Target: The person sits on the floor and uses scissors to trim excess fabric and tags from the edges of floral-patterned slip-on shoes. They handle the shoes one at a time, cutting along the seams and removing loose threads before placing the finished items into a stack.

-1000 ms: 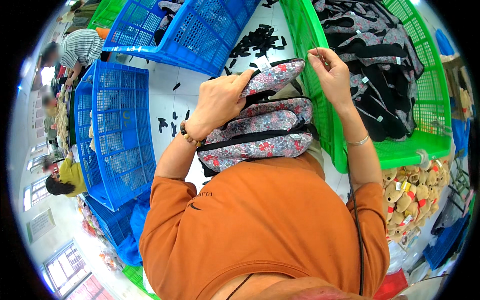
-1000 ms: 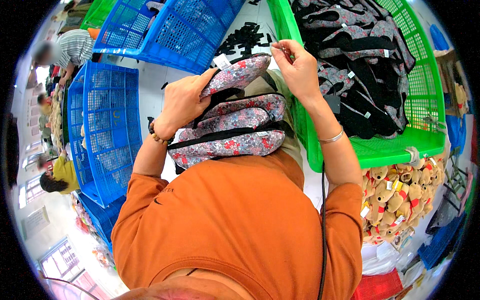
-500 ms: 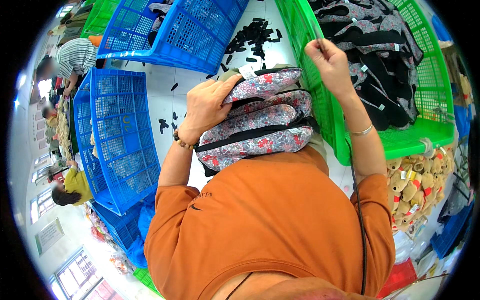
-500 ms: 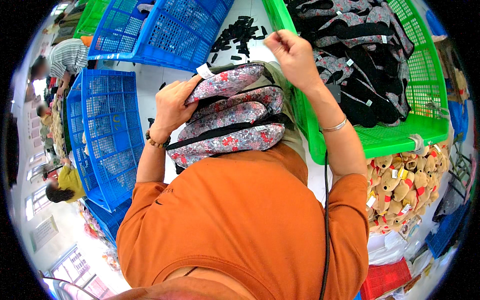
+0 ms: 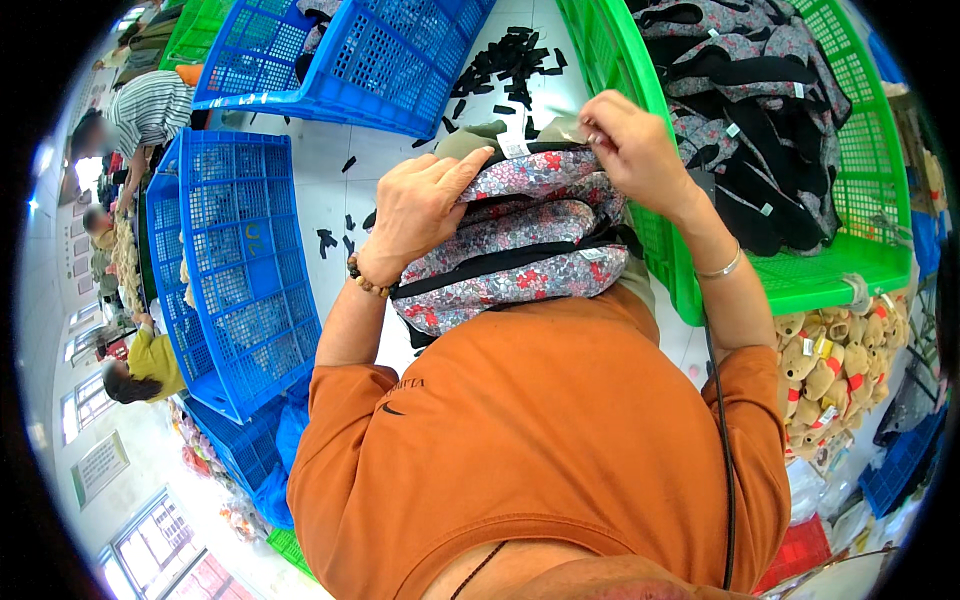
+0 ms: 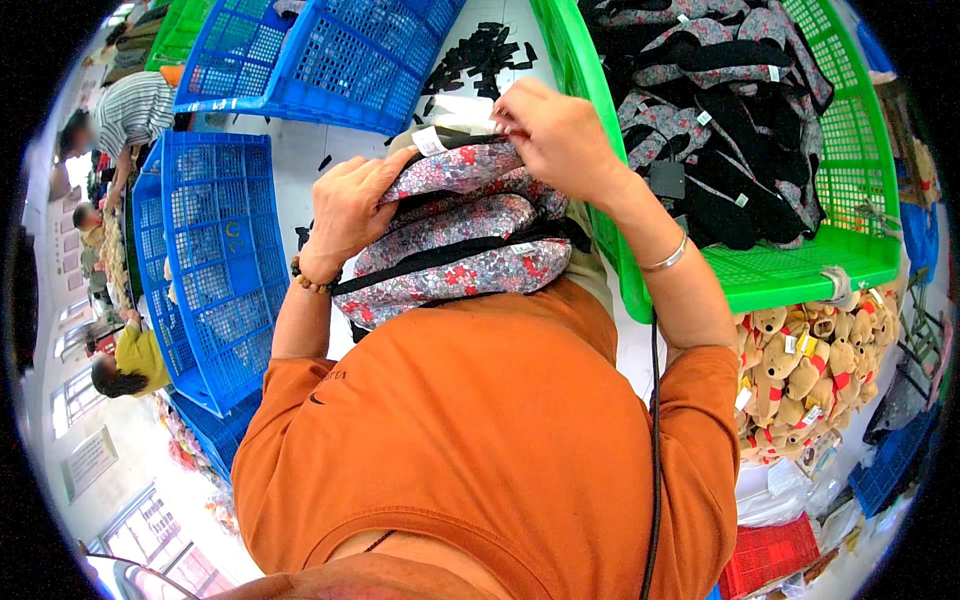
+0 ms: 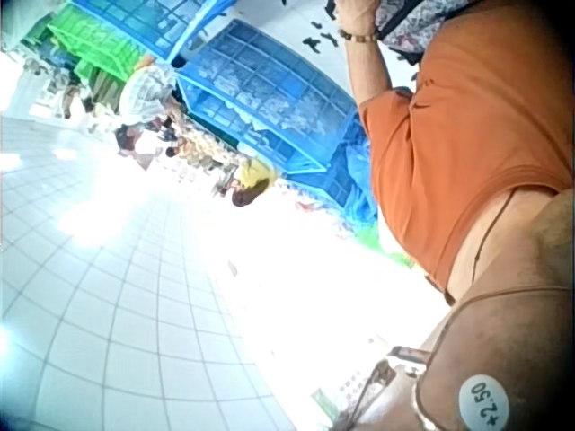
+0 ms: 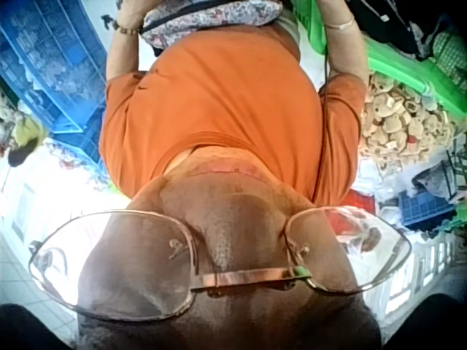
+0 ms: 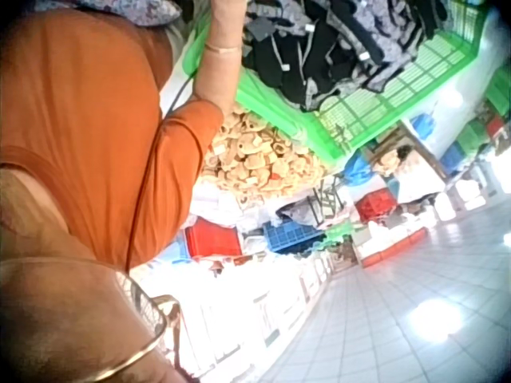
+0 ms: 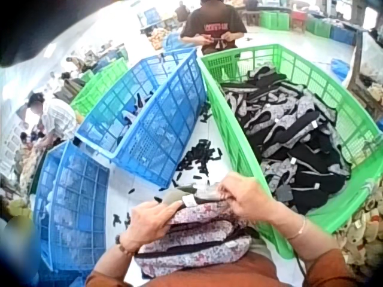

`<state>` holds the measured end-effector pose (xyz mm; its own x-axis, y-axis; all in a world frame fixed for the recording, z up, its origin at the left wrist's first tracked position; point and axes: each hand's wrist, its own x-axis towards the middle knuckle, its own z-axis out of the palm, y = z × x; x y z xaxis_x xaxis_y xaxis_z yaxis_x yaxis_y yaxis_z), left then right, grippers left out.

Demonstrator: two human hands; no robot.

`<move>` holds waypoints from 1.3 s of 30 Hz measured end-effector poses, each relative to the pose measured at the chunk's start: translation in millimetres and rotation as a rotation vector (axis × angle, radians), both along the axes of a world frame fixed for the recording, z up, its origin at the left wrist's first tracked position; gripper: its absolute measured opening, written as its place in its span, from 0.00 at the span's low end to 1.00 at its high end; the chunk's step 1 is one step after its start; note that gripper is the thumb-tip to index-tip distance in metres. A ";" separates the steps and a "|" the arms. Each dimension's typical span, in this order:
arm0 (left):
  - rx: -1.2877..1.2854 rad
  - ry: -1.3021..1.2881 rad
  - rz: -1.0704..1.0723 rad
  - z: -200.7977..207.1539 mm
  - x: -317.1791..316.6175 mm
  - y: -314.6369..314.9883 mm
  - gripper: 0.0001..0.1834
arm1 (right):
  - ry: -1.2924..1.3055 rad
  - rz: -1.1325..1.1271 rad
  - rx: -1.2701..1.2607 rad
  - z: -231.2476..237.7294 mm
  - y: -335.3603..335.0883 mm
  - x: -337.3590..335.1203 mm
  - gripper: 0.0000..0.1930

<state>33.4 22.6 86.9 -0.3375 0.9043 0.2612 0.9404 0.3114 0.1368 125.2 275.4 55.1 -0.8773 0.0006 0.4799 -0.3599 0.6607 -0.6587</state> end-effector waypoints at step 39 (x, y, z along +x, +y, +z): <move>0.015 -0.021 0.104 -0.6 8.0 -4.1 0.33 | -0.122 -0.307 -0.304 -8.0 19.3 -7.6 0.17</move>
<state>41.4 18.5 86.3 -0.4346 0.8603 0.2666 0.9001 0.4047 0.1612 117.5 294.7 47.1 -0.8647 0.3943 0.3110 -0.0853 0.4949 -0.8647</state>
